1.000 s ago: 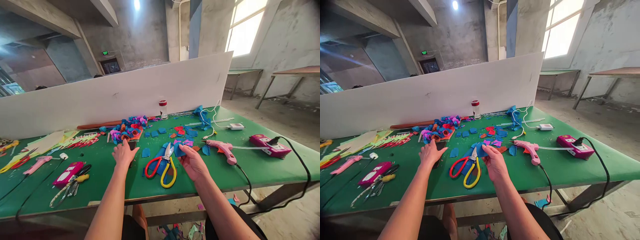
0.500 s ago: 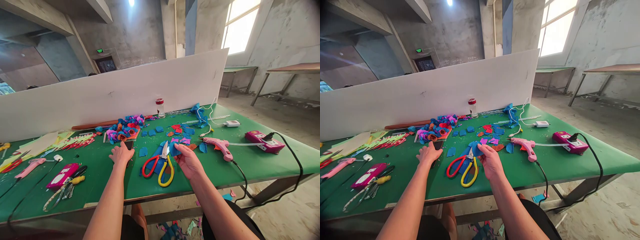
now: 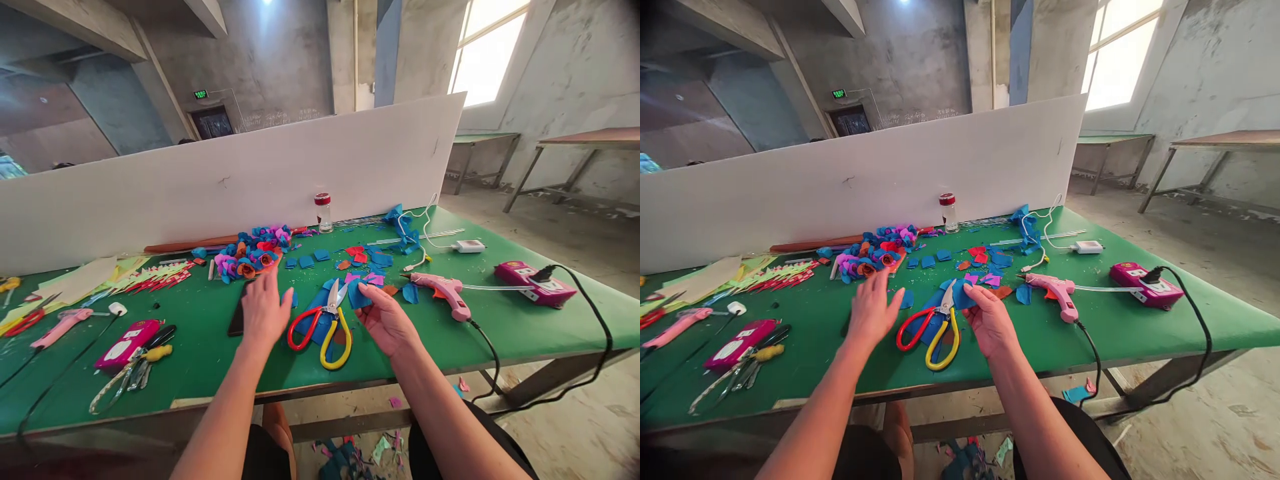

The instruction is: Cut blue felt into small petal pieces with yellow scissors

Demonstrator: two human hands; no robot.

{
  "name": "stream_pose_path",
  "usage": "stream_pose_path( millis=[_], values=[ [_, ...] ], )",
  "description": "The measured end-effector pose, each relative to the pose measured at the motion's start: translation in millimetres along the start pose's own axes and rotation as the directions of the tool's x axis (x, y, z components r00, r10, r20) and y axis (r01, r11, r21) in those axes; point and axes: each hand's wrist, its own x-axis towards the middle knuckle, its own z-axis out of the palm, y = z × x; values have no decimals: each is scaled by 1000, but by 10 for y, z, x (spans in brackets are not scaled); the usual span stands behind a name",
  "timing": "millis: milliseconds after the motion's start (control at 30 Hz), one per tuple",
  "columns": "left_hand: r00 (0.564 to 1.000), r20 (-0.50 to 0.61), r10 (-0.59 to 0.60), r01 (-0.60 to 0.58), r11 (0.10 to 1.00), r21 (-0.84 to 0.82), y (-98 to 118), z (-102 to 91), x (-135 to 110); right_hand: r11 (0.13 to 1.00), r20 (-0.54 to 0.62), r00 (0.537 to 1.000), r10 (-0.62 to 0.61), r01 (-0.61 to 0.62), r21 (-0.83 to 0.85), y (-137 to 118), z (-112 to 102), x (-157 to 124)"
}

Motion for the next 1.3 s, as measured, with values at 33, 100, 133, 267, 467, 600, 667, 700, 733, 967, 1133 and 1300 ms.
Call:
stream_pose_path(
  millis=[33, 100, 133, 267, 467, 600, 667, 700, 733, 967, 1133, 1300],
  values=[
    [998, 0, 70, -70, 994, -80, 97, -1, -106, 1000, -4, 1000, 1, -1, 7, 0, -4, 4],
    [981, 43, 188, -173, 955, -241, 221, 9, -269, 1000, -15, 1000, 0, 0, 10, 2, -9, 10],
    [972, 66, 225, -194, 929, -314, 225, 11, -308, 1000, -20, 1000, 2, -2, 9, 3, -12, 11],
    [993, 49, 108, -68, 857, -510, -256, -61, -192, 1000, -31, 999, 14, -14, -8, 4, -20, -7],
    [988, 130, -84, 142, 827, -544, -1275, -226, -90, 998, -11, 999, 34, -34, -47, 47, -13, -48],
    [960, 266, -82, 228, 780, -583, -1335, -164, -162, 996, 5, 998, 62, -62, -58, 134, 14, -47],
    [958, 277, -76, 231, 778, -585, -1285, -121, -140, 995, 13, 997, 70, -69, -67, 173, 28, -41],
    [960, 270, -79, 230, 774, -590, -1261, -108, -121, 995, 16, 998, 68, -66, -73, 186, 33, -38],
    [963, 254, -85, 226, 769, -598, -1238, -104, -103, 995, 17, 998, 63, -62, -80, 196, 38, -36],
    [989, 60, -139, 137, 659, -739, -802, -250, -248, 995, 9, 998, 62, -61, -77, 165, 60, -58],
    [995, 81, 59, 34, 567, -823, -70, -255, -537, 995, 6, 998, 68, -68, -76, 146, 88, -71],
    [967, 155, 203, 54, 431, -901, 333, -147, -661, 995, 9, 1000, 28, -27, -96, 140, 73, -65]
  ],
)
